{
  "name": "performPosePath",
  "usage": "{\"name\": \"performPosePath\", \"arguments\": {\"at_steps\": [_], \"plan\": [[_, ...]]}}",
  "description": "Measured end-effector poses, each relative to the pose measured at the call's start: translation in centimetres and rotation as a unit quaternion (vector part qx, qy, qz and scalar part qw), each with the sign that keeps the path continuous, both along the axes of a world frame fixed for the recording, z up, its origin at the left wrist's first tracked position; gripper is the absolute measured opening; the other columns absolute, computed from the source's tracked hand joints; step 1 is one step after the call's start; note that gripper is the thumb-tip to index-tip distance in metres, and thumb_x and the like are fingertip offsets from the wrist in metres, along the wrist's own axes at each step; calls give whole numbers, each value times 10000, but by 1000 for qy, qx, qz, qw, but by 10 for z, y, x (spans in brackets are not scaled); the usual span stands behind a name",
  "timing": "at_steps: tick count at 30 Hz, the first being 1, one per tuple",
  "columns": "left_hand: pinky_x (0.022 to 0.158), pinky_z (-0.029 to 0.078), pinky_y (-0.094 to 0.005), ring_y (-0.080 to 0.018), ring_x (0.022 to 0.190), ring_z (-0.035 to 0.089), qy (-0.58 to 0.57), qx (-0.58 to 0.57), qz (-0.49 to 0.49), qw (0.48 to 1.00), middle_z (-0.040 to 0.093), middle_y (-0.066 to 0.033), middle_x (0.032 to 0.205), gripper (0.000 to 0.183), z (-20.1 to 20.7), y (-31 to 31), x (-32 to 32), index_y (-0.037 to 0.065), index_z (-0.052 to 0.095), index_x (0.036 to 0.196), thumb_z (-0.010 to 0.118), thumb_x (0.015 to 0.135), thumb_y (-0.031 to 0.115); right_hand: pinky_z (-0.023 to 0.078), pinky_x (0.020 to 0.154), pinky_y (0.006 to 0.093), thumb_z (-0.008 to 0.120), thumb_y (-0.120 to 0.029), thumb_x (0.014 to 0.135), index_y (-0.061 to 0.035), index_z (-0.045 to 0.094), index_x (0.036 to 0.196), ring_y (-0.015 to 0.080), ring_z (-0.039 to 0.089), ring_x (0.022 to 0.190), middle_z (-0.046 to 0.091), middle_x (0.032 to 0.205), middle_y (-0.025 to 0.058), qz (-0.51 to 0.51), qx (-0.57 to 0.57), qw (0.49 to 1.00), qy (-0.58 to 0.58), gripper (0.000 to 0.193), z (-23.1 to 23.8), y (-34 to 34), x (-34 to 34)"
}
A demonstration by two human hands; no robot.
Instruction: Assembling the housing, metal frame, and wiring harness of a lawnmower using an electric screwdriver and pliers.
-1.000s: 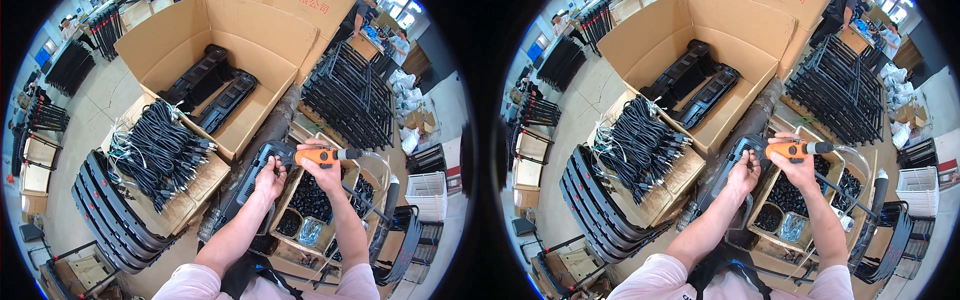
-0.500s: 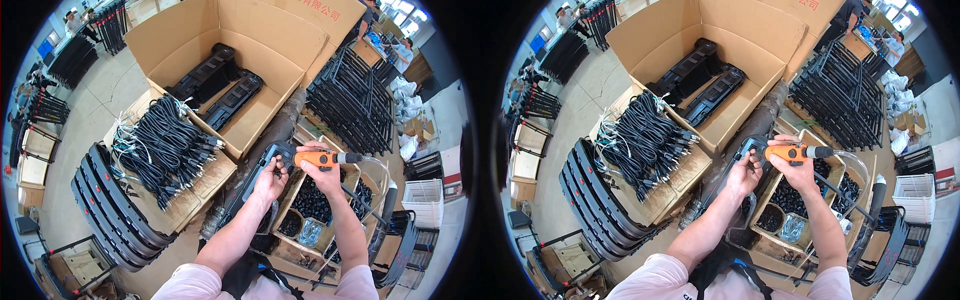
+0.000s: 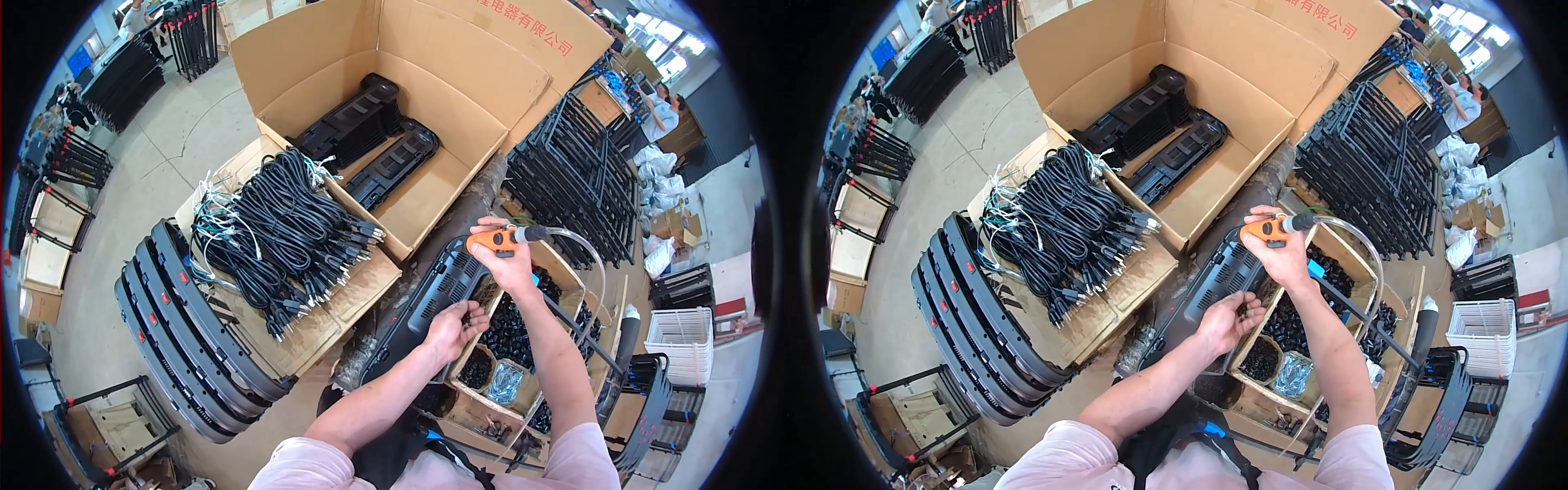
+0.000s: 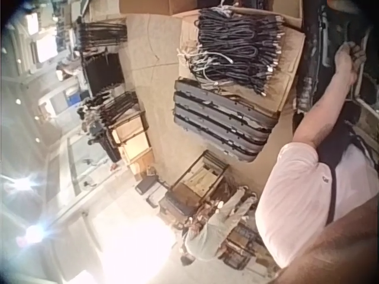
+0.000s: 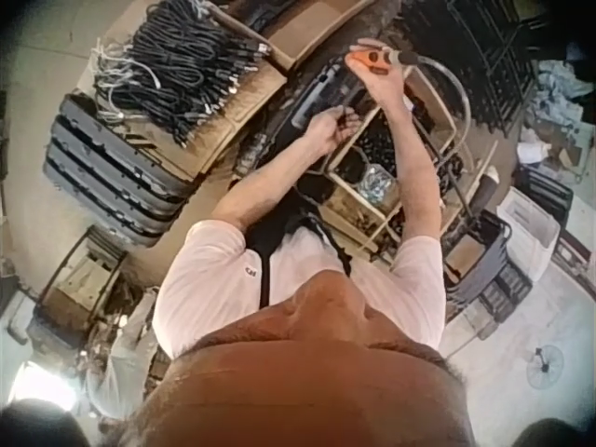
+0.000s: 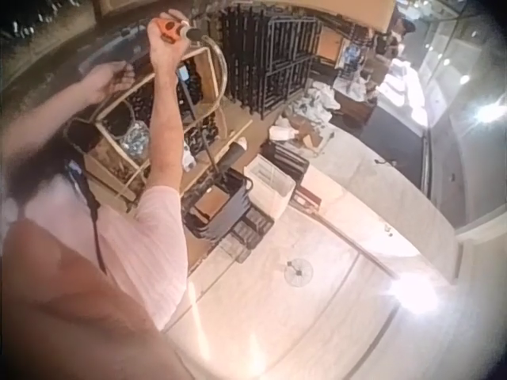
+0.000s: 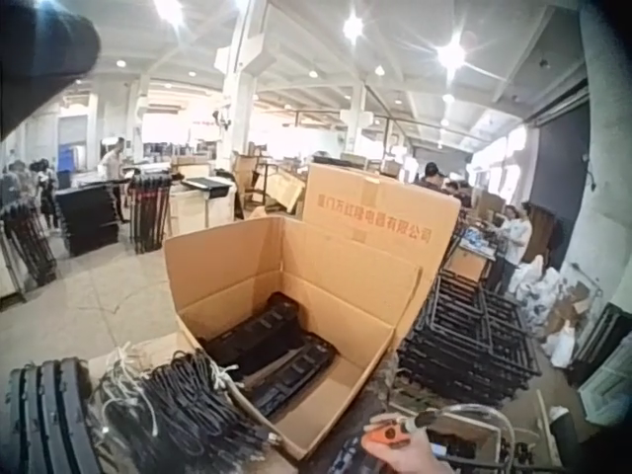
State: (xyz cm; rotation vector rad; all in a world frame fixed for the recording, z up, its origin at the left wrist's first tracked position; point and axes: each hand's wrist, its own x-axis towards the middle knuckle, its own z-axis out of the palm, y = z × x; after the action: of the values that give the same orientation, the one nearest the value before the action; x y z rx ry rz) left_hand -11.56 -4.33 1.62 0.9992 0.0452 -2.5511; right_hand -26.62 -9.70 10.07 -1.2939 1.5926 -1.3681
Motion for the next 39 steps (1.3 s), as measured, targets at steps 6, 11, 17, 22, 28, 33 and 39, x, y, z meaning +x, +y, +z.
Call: {"name": "performPosePath", "arguments": {"at_steps": [6,11,17,22,28,33,39], "plan": [[846,639,-374,-248,912,692,25,-11,-32,999,655,-119,1049,326,-4,15,21,-6,617,1199,427,1155,256,553,896,299,837,-109,852,-42,704,1133,127,688,985,744,1056,44,4,43,997,65,319,-7,-15,-1],[776,626,-332,-195,866,692,32,-34,-47,998,684,-84,1002,318,-7,33,45,5,645,1179,450,1152,255,548,891,301,837,-133,851,-48,718,1089,117,681,968,745,1044,21,15,31,998,54,279,-4,-20,4],[825,612,-356,-210,890,683,30,-34,-65,997,678,-90,1014,325,-8,57,70,2,635,1183,432,1157,255,548,930,312,840,-128,852,-53,704,1142,122,680,1011,746,1077,29,5,38,998,40,329,-15,-14,7],[813,611,-349,-198,870,679,10,-41,-78,996,679,-83,1007,331,0,63,89,7,644,1186,433,1158,260,556,947,319,845,-113,844,-53,681,1236,131,687,1036,748,1102,48,-45,56,994,79,429,-10,-8,11],[883,581,-362,-201,957,681,-8,-79,-69,994,694,-90,1074,361,-3,55,98,12,648,1220,412,1161,279,556,1017,352,816,-65,893,-4,618,1346,189,697,1118,741,1225,130,-87,-42,995,-36,499,53,59,31],[983,550,-391,-222,1058,669,8,-141,-158,977,690,-108,1150,378,-8,63,94,-10,644,1262,426,1155,279,556,998,340,807,-107,877,8,617,1343,190,703,1114,752,1215,143,-207,-30,978,-18,516,85,160,54],[965,559,-364,-201,1050,670,-3,-181,-317,931,693,-98,1136,366,-9,98,75,-12,668,1251,442,1152,258,528,1039,383,777,-85,866,40,578,1352,233,695,1141,743,1215,178,-413,-50,908,-52,540,89,333,109]]}}
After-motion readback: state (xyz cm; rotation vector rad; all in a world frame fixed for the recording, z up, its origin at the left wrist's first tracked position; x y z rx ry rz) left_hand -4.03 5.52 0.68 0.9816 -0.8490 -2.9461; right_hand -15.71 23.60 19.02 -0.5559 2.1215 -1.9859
